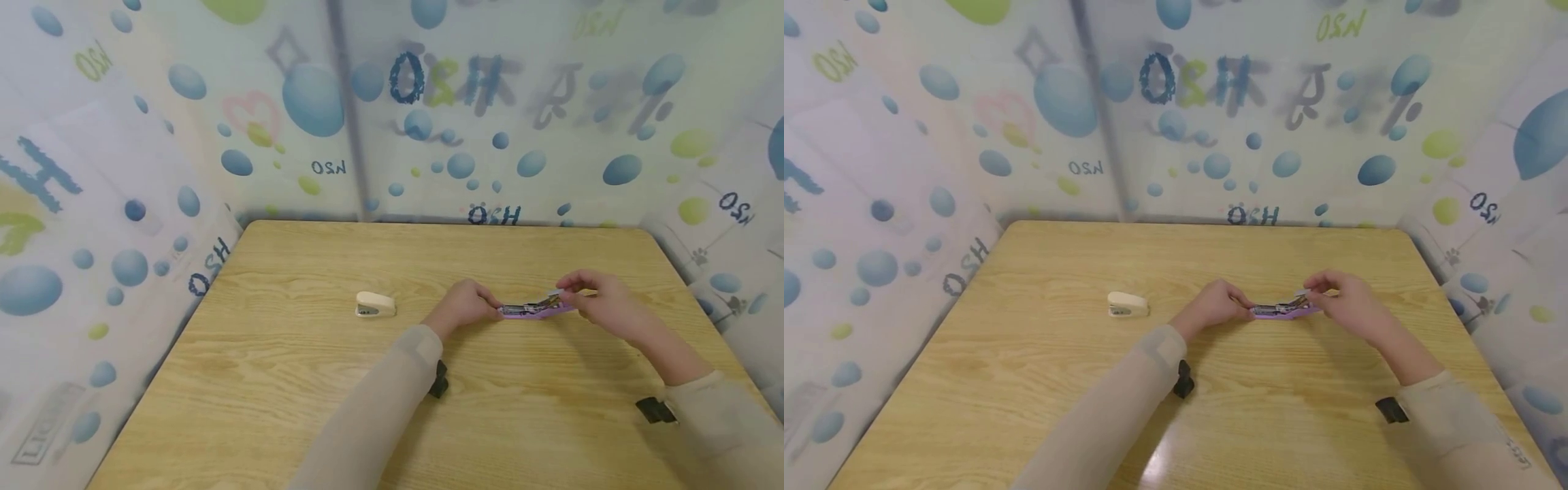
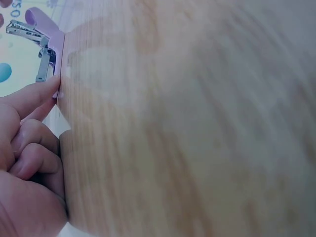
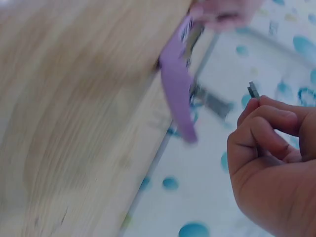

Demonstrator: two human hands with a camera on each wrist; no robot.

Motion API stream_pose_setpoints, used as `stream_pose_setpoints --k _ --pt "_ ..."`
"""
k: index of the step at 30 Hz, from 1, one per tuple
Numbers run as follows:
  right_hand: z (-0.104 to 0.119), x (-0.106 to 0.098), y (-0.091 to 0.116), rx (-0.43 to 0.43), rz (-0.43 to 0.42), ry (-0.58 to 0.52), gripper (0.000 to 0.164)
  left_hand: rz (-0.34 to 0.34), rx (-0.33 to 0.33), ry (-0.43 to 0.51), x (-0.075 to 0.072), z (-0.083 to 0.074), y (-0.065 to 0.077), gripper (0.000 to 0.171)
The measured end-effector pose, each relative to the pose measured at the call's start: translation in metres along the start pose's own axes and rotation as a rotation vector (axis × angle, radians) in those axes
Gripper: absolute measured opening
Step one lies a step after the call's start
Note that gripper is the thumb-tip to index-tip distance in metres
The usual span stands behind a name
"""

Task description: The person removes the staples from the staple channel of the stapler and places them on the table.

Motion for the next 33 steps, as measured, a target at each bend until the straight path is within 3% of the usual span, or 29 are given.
stream_pose_setpoints --k 5,10,18,25,33 --pt "-0.027 -0.021 0.005 0.030 -0.003 -0.076 0.036 -0.001 -0.003 0.010 0.000 0.000 0.001 0.008" --pt "-0.055 -0.029 0.010 0.046 0.004 -0.122 0.038 -0.006 -0.017 0.016 0.002 0.002 0.000 0.007" --pt "-0.090 -0.030 0.008 0.095 0.014 -0.084 0.039 -0.011 -0.004 0.020 0.001 0.000 0.001 0.006" --pt "-0.107 -0.022 0.007 0.092 0.074 -0.001 0.033 -0.006 -0.002 0.018 0.002 0.001 0.002 0.006" --pt "-0.105 -0.019 0.006 0.074 0.057 0.068 0.030 -0.012 0.001 0.017 0.002 0.002 0.000 0.007"
Point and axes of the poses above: each hand's wrist, its own y-axis away from the middle knuckle, its own x-axis out of the palm, z = x × y, the point moved 3 cm from there along -y, towards the middle knuckle, and after that the axes turned 8 degrees about z, right-handed, at the moved point
